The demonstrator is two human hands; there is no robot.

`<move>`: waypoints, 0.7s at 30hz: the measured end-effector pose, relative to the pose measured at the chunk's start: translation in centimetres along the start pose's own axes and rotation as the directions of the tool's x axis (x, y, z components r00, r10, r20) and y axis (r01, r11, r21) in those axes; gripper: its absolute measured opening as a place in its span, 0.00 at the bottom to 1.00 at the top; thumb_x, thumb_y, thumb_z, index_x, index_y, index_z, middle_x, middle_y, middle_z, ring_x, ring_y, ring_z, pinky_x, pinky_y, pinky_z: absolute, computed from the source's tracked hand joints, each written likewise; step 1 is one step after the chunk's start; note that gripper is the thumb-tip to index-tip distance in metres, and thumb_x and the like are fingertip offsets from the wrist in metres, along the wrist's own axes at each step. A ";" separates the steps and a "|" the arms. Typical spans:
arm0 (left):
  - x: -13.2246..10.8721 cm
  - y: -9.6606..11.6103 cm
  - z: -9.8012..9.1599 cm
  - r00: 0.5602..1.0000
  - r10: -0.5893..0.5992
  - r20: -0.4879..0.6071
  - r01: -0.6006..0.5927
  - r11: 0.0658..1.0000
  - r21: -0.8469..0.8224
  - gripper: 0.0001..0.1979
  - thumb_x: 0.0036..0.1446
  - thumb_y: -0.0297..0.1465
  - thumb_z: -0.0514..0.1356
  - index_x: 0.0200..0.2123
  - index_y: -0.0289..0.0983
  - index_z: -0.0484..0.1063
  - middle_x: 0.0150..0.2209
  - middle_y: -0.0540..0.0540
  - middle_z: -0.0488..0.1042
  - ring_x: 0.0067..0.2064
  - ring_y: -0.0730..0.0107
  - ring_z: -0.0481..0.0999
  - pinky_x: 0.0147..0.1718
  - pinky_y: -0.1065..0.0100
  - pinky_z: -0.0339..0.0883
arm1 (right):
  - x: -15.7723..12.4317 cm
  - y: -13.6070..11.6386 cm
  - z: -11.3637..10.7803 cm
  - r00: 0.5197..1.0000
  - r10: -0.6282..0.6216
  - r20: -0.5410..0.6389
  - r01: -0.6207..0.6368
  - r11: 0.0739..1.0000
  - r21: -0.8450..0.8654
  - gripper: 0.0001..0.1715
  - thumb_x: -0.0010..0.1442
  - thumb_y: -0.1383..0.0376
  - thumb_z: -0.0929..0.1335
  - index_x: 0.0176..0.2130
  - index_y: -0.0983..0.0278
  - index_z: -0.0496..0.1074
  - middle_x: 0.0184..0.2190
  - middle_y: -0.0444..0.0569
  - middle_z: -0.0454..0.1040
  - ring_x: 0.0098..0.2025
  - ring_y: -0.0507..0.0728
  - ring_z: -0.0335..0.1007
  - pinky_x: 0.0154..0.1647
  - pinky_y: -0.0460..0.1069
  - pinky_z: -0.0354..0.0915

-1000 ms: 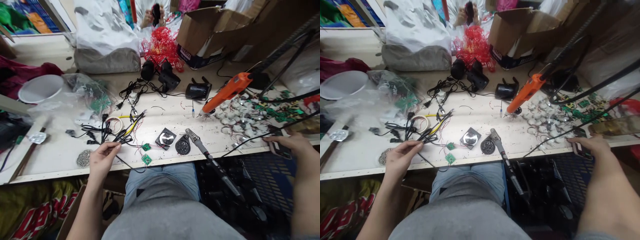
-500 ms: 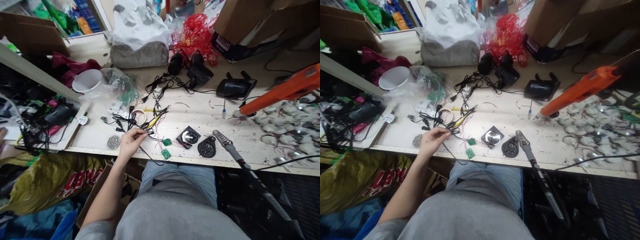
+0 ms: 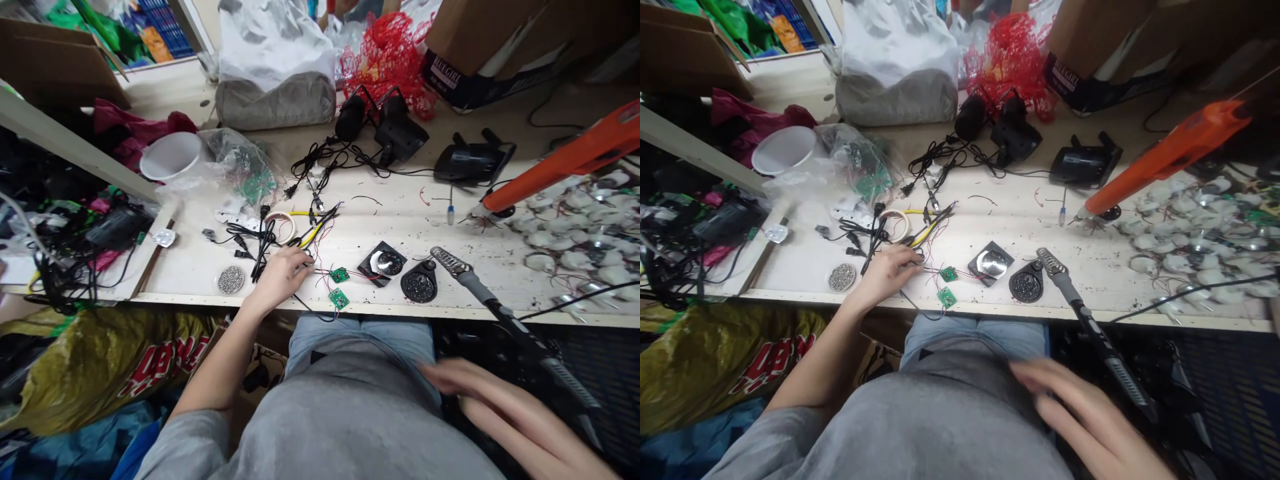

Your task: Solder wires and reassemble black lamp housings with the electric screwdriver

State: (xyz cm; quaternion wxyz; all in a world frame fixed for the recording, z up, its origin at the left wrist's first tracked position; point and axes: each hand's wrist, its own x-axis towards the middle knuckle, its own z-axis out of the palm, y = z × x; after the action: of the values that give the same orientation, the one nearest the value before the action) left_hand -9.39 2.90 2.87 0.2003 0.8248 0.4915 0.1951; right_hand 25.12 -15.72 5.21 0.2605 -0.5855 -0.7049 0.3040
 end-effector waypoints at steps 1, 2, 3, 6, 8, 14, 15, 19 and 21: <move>0.0 0.0 0.1 1.000 -0.004 0.016 0.004 1.000 0.002 0.04 0.60 0.27 0.64 0.38 0.37 0.79 0.40 0.45 0.80 0.43 0.62 0.78 0.43 0.64 0.71 | 1.0 -0.4 1.2 0.999 0.013 0.042 -0.013 1.000 0.004 0.18 0.68 0.52 0.64 0.53 0.47 0.76 0.46 0.48 0.81 0.44 0.61 0.80 0.42 0.56 0.80; -0.1 0.0 0.1 0.999 -0.011 0.034 0.011 1.000 0.008 0.04 0.60 0.27 0.64 0.38 0.37 0.79 0.41 0.45 0.80 0.43 0.62 0.78 0.44 0.64 0.71 | 2.3 -0.6 2.6 0.999 0.034 -0.006 -0.034 0.999 -0.024 0.21 0.69 0.52 0.63 0.57 0.51 0.74 0.49 0.50 0.80 0.47 0.61 0.80 0.46 0.58 0.79; -0.1 0.0 0.2 0.999 -0.019 0.050 0.018 1.000 0.015 0.05 0.60 0.27 0.63 0.39 0.38 0.79 0.41 0.45 0.80 0.43 0.62 0.78 0.43 0.64 0.71 | 3.8 -0.6 4.0 0.993 0.001 -0.115 -0.010 0.997 -0.073 0.25 0.68 0.51 0.64 0.60 0.56 0.70 0.51 0.54 0.78 0.50 0.63 0.78 0.48 0.60 0.78; -0.1 -0.1 0.4 0.997 -0.035 0.069 0.032 0.999 0.043 0.05 0.62 0.29 0.62 0.39 0.39 0.79 0.41 0.45 0.80 0.42 0.62 0.79 0.42 0.65 0.71 | 8.3 0.4 7.6 0.909 -0.093 -0.406 0.012 0.980 -0.198 0.38 0.66 0.52 0.68 0.68 0.63 0.58 0.57 0.63 0.71 0.60 0.68 0.69 0.58 0.65 0.71; -0.2 -0.3 0.7 0.998 -0.020 0.064 0.017 0.999 0.052 0.07 0.64 0.30 0.59 0.38 0.39 0.79 0.41 0.45 0.80 0.42 0.62 0.79 0.41 0.65 0.71 | 10.5 1.4 9.0 0.874 -0.125 -0.470 0.016 0.973 -0.230 0.48 0.64 0.51 0.69 0.71 0.65 0.49 0.62 0.67 0.64 0.65 0.70 0.63 0.62 0.68 0.65; -0.4 -1.7 1.0 0.995 0.089 -0.047 -0.091 0.995 -0.046 0.16 0.67 0.42 0.55 0.37 0.40 0.79 0.39 0.46 0.81 0.41 0.62 0.80 0.41 0.64 0.72 | 14.1 3.0 9.0 0.922 -0.060 -0.382 -0.021 0.979 -0.203 0.55 0.59 0.53 0.73 0.72 0.64 0.45 0.65 0.65 0.61 0.67 0.70 0.58 0.67 0.68 0.60; -0.3 -1.8 0.8 0.994 0.088 -0.066 -0.093 0.993 -0.079 0.17 0.67 0.43 0.56 0.37 0.41 0.80 0.38 0.47 0.81 0.40 0.62 0.80 0.41 0.65 0.72 | 14.3 3.1 8.9 0.923 -0.058 -0.379 -0.020 0.980 -0.199 0.55 0.58 0.53 0.73 0.72 0.63 0.45 0.64 0.64 0.62 0.66 0.70 0.59 0.67 0.67 0.61; 0.1 -0.7 -1.3 0.982 0.045 -0.184 -0.082 0.976 -0.203 0.14 0.64 0.43 0.60 0.35 0.41 0.80 0.35 0.47 0.82 0.38 0.65 0.80 0.38 0.67 0.72 | 14.9 2.8 8.5 0.899 -0.072 -0.432 -0.021 0.979 -0.205 0.53 0.58 0.53 0.73 0.71 0.63 0.48 0.59 0.62 0.67 0.61 0.69 0.63 0.63 0.67 0.64; 0.6 -0.2 -2.2 0.967 0.006 -0.256 -0.070 0.968 -0.243 0.11 0.64 0.39 0.62 0.35 0.40 0.80 0.33 0.47 0.81 0.36 0.66 0.78 0.36 0.68 0.71 | 15.5 2.8 8.6 0.883 -0.087 -0.461 -0.016 0.977 -0.213 0.51 0.58 0.50 0.72 0.70 0.65 0.51 0.57 0.63 0.67 0.60 0.70 0.64 0.62 0.68 0.64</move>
State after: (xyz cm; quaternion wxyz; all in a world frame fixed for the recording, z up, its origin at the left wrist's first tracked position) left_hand -10.39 3.78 4.73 0.2342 0.7706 0.4686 0.3629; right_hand 17.98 -1.19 -2.54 0.3648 -0.6527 -0.6600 0.0727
